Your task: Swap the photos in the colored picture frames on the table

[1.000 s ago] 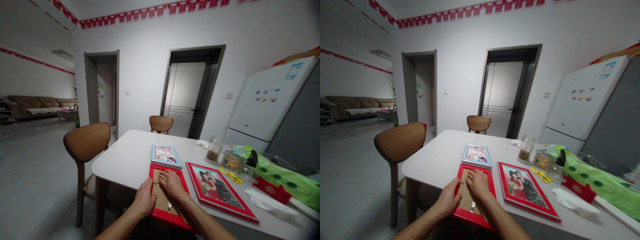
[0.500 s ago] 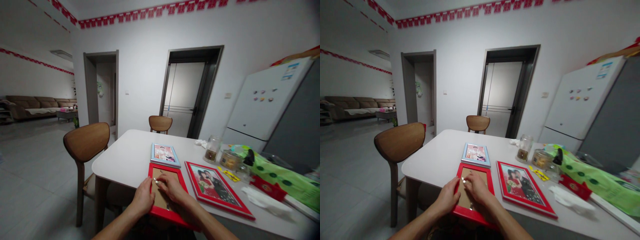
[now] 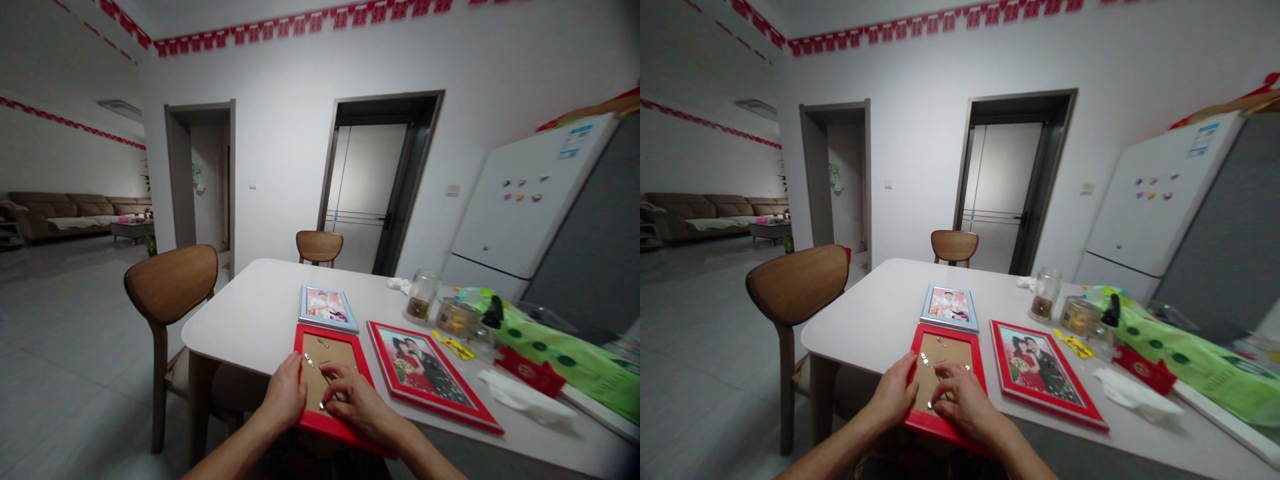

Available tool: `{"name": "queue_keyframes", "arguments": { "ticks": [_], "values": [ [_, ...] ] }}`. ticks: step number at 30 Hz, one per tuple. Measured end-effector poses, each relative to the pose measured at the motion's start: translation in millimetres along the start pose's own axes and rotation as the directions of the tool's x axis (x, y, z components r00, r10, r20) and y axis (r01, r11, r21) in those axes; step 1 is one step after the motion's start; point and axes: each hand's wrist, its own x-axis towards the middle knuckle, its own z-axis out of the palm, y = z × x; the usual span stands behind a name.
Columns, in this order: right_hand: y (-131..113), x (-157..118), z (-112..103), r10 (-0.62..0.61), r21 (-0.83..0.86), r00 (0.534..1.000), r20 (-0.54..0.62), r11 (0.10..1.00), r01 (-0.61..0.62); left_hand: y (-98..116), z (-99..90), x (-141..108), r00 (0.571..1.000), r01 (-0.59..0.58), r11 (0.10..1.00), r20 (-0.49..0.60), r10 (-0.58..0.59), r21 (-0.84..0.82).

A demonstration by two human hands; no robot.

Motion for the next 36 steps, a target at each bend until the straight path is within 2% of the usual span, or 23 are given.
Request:
{"name": "queue_keyframes", "arguments": {
  "ticks": [3, 7, 9, 13, 16, 21, 25, 28, 31, 33, 36],
  "values": [
    [4.2, -0.1, 1.0, 0.035, -0.036, 0.998, -0.055, 0.999, -0.037, 1.2, -2.1, -0.5, 1.0, -0.017, 1.0, 0.007, 0.017, 0.023],
    [9.7, 1.0, -0.8, 0.141, -0.212, 0.961, -0.24, 0.958, -0.193, 1.2, -2.5, -0.1, 1.0, -0.01, 1.0, 0.001, 0.01, 0.017],
    [10.9, 2.5, 0.1, 0.159, -0.265, 0.953, -0.259, 0.937, -0.229, 1.5, -2.3, 0.2, 1.0, 0.005, 1.0, -0.001, -0.005, 0.001],
    [11.4, 6.1, 3.9, 0.147, -0.228, 0.954, -0.262, 0.951, -0.209, 4.5, -4.5, -0.3, 1.0, -0.013, 1.0, -0.015, 0.012, -0.023],
    [10.7, 7.1, 2.0, 0.184, -0.159, 0.939, -0.29, 0.958, -0.237, 8.0, -8.9, -1.1, 1.0, -0.024, 0.999, -0.018, 0.023, -0.045],
    [3.8, 9.1, -12.1, 0.18, -0.128, 0.92, -0.347, 0.963, -0.237, 13.8, -15.5, 0.5, 0.999, 0.031, 0.977, -0.027, -0.037, -0.21],
    [-11.1, 17.5, -14.7, 0.148, -0.151, 0.907, -0.394, 0.963, -0.223, 13.0, -12.8, 8.1, 0.996, 0.061, 0.951, -0.045, -0.078, -0.303],
    [-25.0, 24.0, -9.1, 0.107, -0.127, 0.904, -0.414, 0.977, -0.174, 4.1, -10.8, 17.7, 0.986, 0.117, 0.922, -0.067, -0.152, -0.37],
    [-28.5, 24.6, -6.6, 0.091, -0.049, 0.909, -0.406, 0.991, -0.122, -12.5, -19.1, 26.0, 0.97, 0.18, 0.884, -0.068, -0.231, -0.432],
    [-19.8, 19.9, -9.7, 0.105, -0.036, 0.907, -0.407, 0.991, -0.13, -26.7, -32.0, 28.8, 0.962, 0.207, 0.863, -0.066, -0.266, -0.462],
    [6.0, 5.9, -18.3, 0.167, -0.115, 0.896, -0.411, 0.966, -0.233, -49.7, -56.0, 29.2, 0.951, 0.248, 0.843, -0.048, -0.307, -0.478]
  ]
}}
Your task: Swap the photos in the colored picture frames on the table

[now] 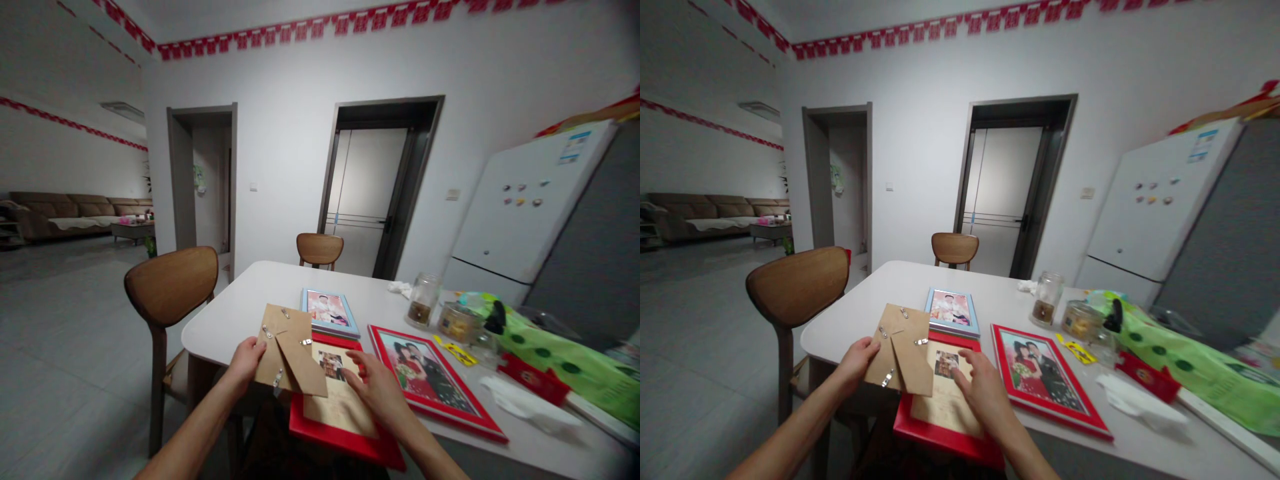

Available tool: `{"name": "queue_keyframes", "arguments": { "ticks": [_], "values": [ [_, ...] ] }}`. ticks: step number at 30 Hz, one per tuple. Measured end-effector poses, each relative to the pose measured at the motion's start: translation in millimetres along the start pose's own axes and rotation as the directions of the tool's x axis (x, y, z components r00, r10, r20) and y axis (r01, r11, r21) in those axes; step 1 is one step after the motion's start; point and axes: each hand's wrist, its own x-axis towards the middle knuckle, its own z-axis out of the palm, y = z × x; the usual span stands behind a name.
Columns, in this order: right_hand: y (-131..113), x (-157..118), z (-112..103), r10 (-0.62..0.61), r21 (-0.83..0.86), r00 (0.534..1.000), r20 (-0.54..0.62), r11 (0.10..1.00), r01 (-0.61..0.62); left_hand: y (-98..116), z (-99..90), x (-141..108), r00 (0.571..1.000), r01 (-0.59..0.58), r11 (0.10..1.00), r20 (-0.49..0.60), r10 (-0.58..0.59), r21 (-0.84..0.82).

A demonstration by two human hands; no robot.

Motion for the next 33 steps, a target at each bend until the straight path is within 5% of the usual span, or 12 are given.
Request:
{"name": "queue_keyframes", "arguments": {
  "ticks": [7, 14, 17, 20, 23, 28, 33],
  "values": [
    [40.3, -16.6, -3.8, 0.164, -0.231, 0.982, 0.09, 0.963, -0.14, -18.2, -40.8, 13.8, 0.997, 0.074, 0.986, -0.03, -0.071, 0.148],
    [43.1, -16.0, 3.0, 0.227, -0.107, 0.973, 0.04, 0.969, -0.222, -13.2, -46.8, 10.6, 0.982, -0.003, 0.909, -0.172, 0.082, 0.416],
    [38.9, -16.5, -0.7, 0.363, 0.238, 0.926, 0.106, 0.895, -0.378, -1.7, -29.6, -6.1, 0.973, -0.117, 0.883, -0.126, 0.193, 0.455],
    [27.8, -18.1, -6.7, 0.466, 0.651, 0.836, 0.291, 0.544, -0.529, 14.5, 5.3, -35.0, 0.962, -0.248, 0.871, 0.001, 0.274, 0.425],
    [13.3, -19.2, -11.8, 0.494, 0.805, 0.786, 0.373, 0.25, -0.539, 33.9, 46.2, -67.7, 0.9, -0.432, 0.845, 0.21, 0.382, 0.315],
    [-4.2, -20.6, -14.8, 0.461, 0.874, 0.827, 0.321, 0.193, -0.446, 58.5, 87.7, -93.5, 0.807, -0.586, 0.748, 0.316, 0.5, 0.311],
    [-3.8, -20.9, -13.7, 0.402, 0.879, 0.858, 0.319, 0.214, -0.427, 65.2, 90.8, -89.8, 0.693, -0.719, 0.551, 0.386, 0.609, 0.422]
  ]
}}
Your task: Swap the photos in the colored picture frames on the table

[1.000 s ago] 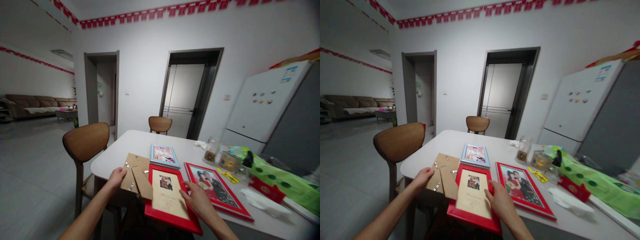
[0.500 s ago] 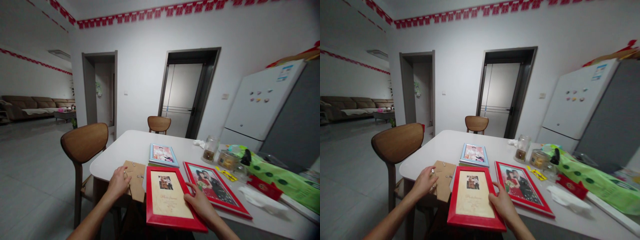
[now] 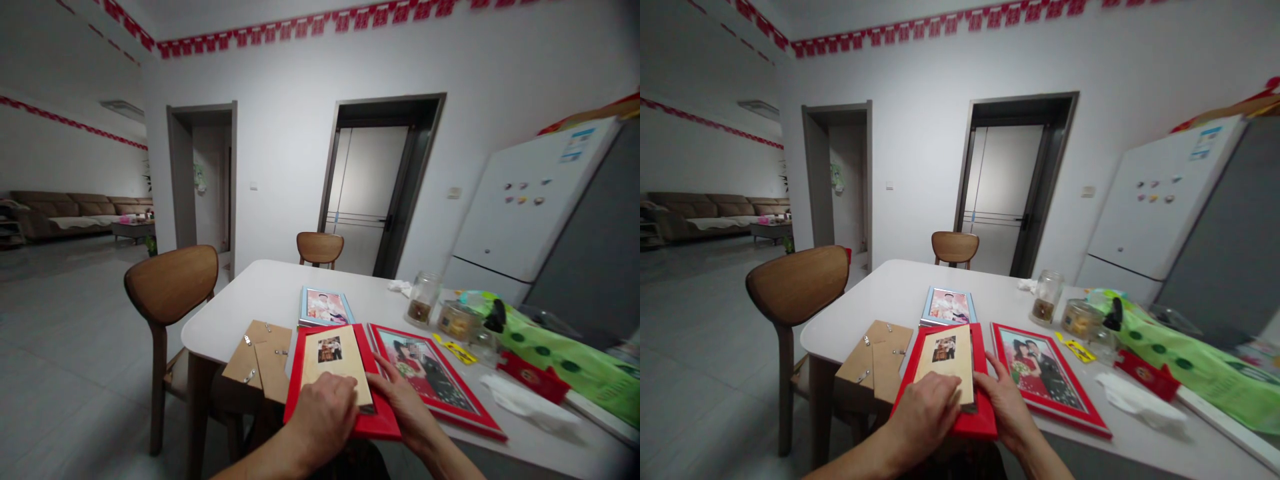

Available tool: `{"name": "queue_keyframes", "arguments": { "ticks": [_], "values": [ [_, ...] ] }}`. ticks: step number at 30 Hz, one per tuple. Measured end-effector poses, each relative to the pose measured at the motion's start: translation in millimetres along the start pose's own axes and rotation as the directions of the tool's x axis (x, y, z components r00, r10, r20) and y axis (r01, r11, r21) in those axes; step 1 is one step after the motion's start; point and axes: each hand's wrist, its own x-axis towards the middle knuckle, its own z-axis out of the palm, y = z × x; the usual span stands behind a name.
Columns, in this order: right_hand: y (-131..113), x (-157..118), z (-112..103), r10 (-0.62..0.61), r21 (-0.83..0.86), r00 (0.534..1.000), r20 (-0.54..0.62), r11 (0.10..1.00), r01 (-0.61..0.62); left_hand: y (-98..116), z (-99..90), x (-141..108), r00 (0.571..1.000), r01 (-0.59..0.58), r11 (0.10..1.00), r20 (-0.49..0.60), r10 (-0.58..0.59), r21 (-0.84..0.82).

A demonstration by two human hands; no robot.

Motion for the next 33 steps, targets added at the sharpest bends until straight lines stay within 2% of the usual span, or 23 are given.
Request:
{"name": "queue_keyframes", "arguments": {
  "ticks": [3, 5, 7, 10, 12, 14, 16, 18, 20, 24, 27, 31, 33],
  "values": [
    [2.9, 3.6, -2.6, -0.037, -0.088, 0.999, -0.033, 0.996, 0.034, -5.6, -8.4, 0.7, 0.994, -0.045, 0.999, -0.103, 0.046, 0.007],
    [4.5, 6.3, -5.8, -0.061, -0.188, 0.996, -0.069, 0.981, 0.047, -12.7, -18.4, -0.3, 0.98, -0.008, 0.998, -0.201, -0.004, -0.06],
    [5.0, 9.1, -11.5, -0.085, -0.327, 0.992, -0.093, 0.944, 0.05, -23.3, -30.6, -3.9, 0.948, 0.092, 0.984, -0.29, -0.133, -0.151],
    [4.6, 14.4, -24.5, -0.171, -0.591, 0.981, -0.088, 0.802, 0.087, -43.7, -45.9, -15.7, 0.856, 0.276, 0.913, -0.355, -0.375, -0.3],
    [5.0, 18.7, -33.4, -0.249, -0.753, 0.966, -0.064, 0.648, 0.116, -57.2, -49.7, -26.7, 0.801, 0.358, 0.85, -0.341, -0.492, -0.387],
    [6.7, 22.7, -39.8, -0.31, -0.855, 0.95, -0.037, 0.503, 0.13, -68.2, -47.5, -37.8, 0.776, 0.405, 0.8, -0.296, -0.557, -0.443],
    [9.7, 25.7, -43.0, -0.349, -0.898, 0.937, -0.017, 0.417, 0.139, -76.4, -41.7, -46.9, 0.767, 0.456, 0.756, -0.224, -0.602, -0.469],
    [13.8, 27.7, -44.0, -0.375, -0.917, 0.927, -0.011, 0.373, 0.14, -82.3, -35.5, -52.6, 0.755, 0.519, 0.723, -0.151, -0.638, -0.456],
    [18.6, 29.4, -44.3, -0.383, -0.934, 0.924, 0.005, 0.329, 0.142, -86.8, -31.8, -55.4, 0.753, 0.573, 0.714, -0.086, -0.652, -0.402],
    [27.4, 33.7, -47.3, -0.401, -0.952, 0.91, 0.106, 0.223, 0.208, -92.7, -34.9, -57.1, 0.782, 0.605, 0.764, -0.011, -0.623, -0.226],
    [30.8, 36.5, -51.1, -0.393, -0.958, 0.908, 0.144, 0.172, 0.227, -94.0, -42.0, -58.1, 0.797, 0.603, 0.797, 0.014, -0.603, -0.039],
    [29.5, 34.2, -52.8, -0.363, -0.969, 0.917, 0.167, 0.112, 0.221, -89.3, -48.0, -58.5, 0.792, 0.603, 0.784, 0.009, -0.611, 0.145],
    [27.0, 30.2, -51.5, -0.354, -0.977, 0.92, 0.167, 0.068, 0.204, -84.1, -47.4, -58.0, 0.83, 0.551, 0.819, -0.009, -0.557, 0.159]
  ]
}}
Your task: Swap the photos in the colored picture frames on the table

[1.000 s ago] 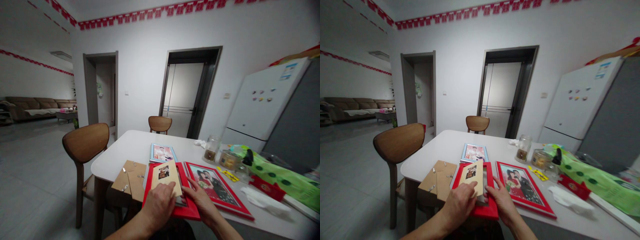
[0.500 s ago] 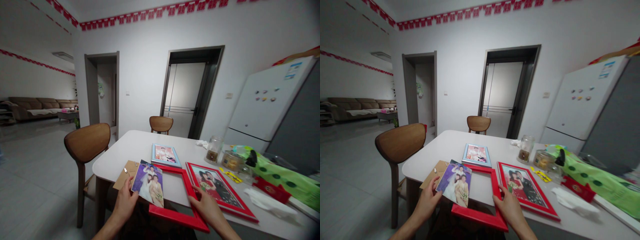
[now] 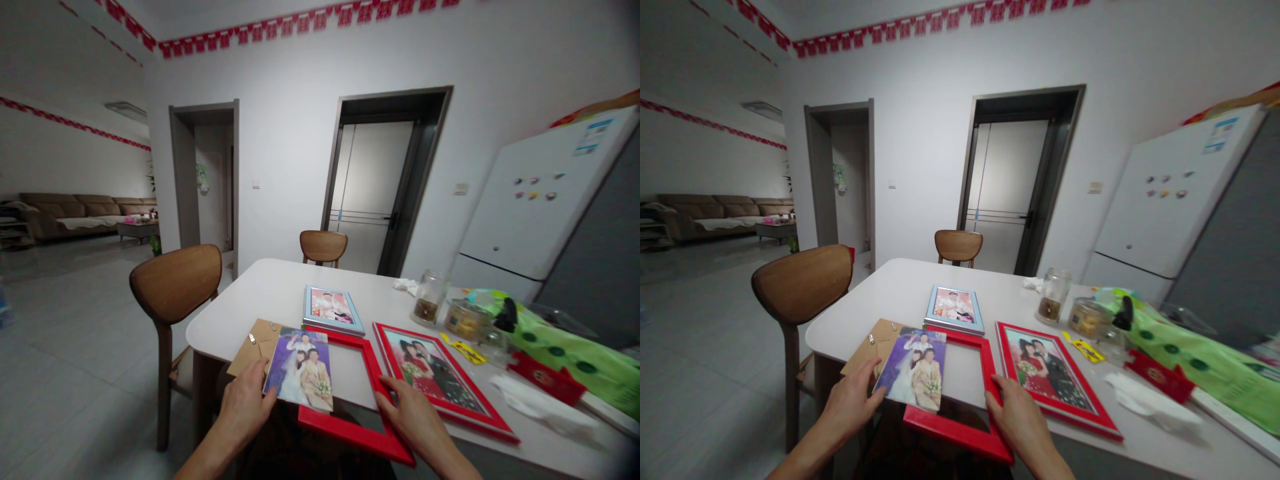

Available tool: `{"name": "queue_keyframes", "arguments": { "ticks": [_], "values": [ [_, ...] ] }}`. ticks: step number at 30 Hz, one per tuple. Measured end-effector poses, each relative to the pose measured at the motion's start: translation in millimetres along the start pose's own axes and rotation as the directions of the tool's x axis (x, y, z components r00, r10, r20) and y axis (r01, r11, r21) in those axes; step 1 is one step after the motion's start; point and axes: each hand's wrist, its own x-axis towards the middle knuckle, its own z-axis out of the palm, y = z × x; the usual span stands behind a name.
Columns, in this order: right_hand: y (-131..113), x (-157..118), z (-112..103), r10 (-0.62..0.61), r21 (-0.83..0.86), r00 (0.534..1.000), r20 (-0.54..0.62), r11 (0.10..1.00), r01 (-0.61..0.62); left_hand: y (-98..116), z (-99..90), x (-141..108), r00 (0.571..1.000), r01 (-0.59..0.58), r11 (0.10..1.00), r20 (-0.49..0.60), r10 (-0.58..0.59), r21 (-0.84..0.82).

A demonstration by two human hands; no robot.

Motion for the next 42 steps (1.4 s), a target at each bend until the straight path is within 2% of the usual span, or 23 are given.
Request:
{"name": "queue_keyframes", "arguments": {
  "ticks": [3, 6, 11, 16, 19, 22, 24, 26, 27, 29, 31, 32, 34, 35, 36, 38, 40, 42],
  "values": [
    [-4.7, -4.0, -6.4, 0.021, -0.076, 1.0, -0.002, 0.997, -0.021, 8.7, 5.0, -3.7, 0.989, -0.147, 0.989, -0.017, 0.146, -0.005],
    [-7.3, -6.1, -10.5, 0.035, -0.117, 0.999, -0.031, 0.992, -0.038, 16.0, 14.8, -3.9, 0.964, -0.267, 0.964, 0.022, 0.267, 0.002],
    [-6.5, -6.4, -7.3, 0.008, -0.062, 0.998, -0.055, 0.998, -0.011, 24.0, 28.3, 5.1, 0.914, -0.402, 0.916, 0.074, 0.399, 0.02],
    [-10.2, -5.5, -4.3, -0.012, -0.025, 0.996, -0.083, 1.0, 0.01, 28.6, 31.0, 9.7, 0.915, -0.4, 0.916, 0.064, 0.398, 0.036],
    [-17.2, -3.9, -9.0, -0.034, 0.018, 0.992, -0.118, 0.999, 0.036, 27.4, 27.0, 13.5, 0.917, -0.398, 0.917, 0.011, 0.398, 0.01],
    [-27.9, -2.6, -16.1, -0.088, 0.14, 0.98, -0.18, 0.984, 0.114, 26.2, 14.7, 22.9, 0.932, -0.354, 0.924, -0.132, 0.337, -0.142],
    [-36.6, -2.2, -18.3, -0.109, 0.282, 0.974, -0.199, 0.945, 0.163, 28.4, 3.5, 30.5, 0.945, -0.292, 0.895, -0.249, 0.214, -0.338],
    [-46.7, -1.8, -15.6, -0.086, 0.461, 0.984, -0.155, 0.875, 0.149, 35.1, -5.0, 36.5, 0.955, -0.225, 0.769, -0.294, 0.051, -0.599],
    [-52.3, -1.6, -12.3, -0.058, 0.556, 0.993, -0.104, 0.825, 0.106, 40.5, -6.5, 38.1, 0.96, -0.192, 0.652, -0.278, -0.029, -0.733],
    [-64.3, -0.8, -2.9, 0.032, 0.737, 0.998, 0.052, 0.673, -0.06, 54.7, -2.2, 37.8, 0.972, -0.127, 0.332, -0.185, -0.148, -0.935],
    [-76.4, 0.2, 7.0, 0.098, 0.874, 0.97, 0.224, 0.421, -0.244, 71.0, 10.6, 33.1, 0.976, -0.063, 0.019, -0.066, -0.205, -0.998],
    [-81.5, 0.9, 10.7, 0.119, 0.915, 0.955, 0.273, 0.274, -0.295, 78.5, 18.5, 29.8, 0.977, -0.037, -0.085, -0.018, -0.211, -0.996],
    [-87.8, 3.1, 13.5, 0.163, 0.959, 0.949, 0.271, 0.035, -0.28, 89.1, 32.8, 23.1, 0.985, 0.005, -0.183, 0.036, -0.17, -0.983],
    [-88.3, 4.7, 12.4, 0.19, 0.972, 0.953, 0.236, -0.03, -0.235, 91.4, 37.7, 20.5, 0.989, 0.019, -0.185, 0.045, -0.14, -0.983],
    [-86.7, 6.6, 9.6, 0.22, 0.979, 0.955, 0.201, -0.057, -0.193, 91.5, 40.5, 18.9, 0.993, 0.026, -0.161, 0.044, -0.11, -0.987],
    [-77.8, 10.9, 0.8, 0.246, 0.981, 0.95, 0.192, -0.041, -0.188, 85.8, 40.9, 18.4, 0.997, 0.023, -0.058, 0.027, -0.074, -0.998],
    [-63.9, 15.1, -9.0, 0.234, 0.964, 0.938, 0.256, 0.017, -0.267, 75.4, 37.6, 19.4, 0.997, 0.015, 0.111, 0.007, -0.072, -0.994],
    [-49.6, 18.4, -15.9, 0.207, 0.935, 0.926, 0.316, 0.096, -0.341, 65.0, 35.3, 18.3, 0.999, 0.017, 0.343, 0.001, -0.048, -0.939]
  ]
}}
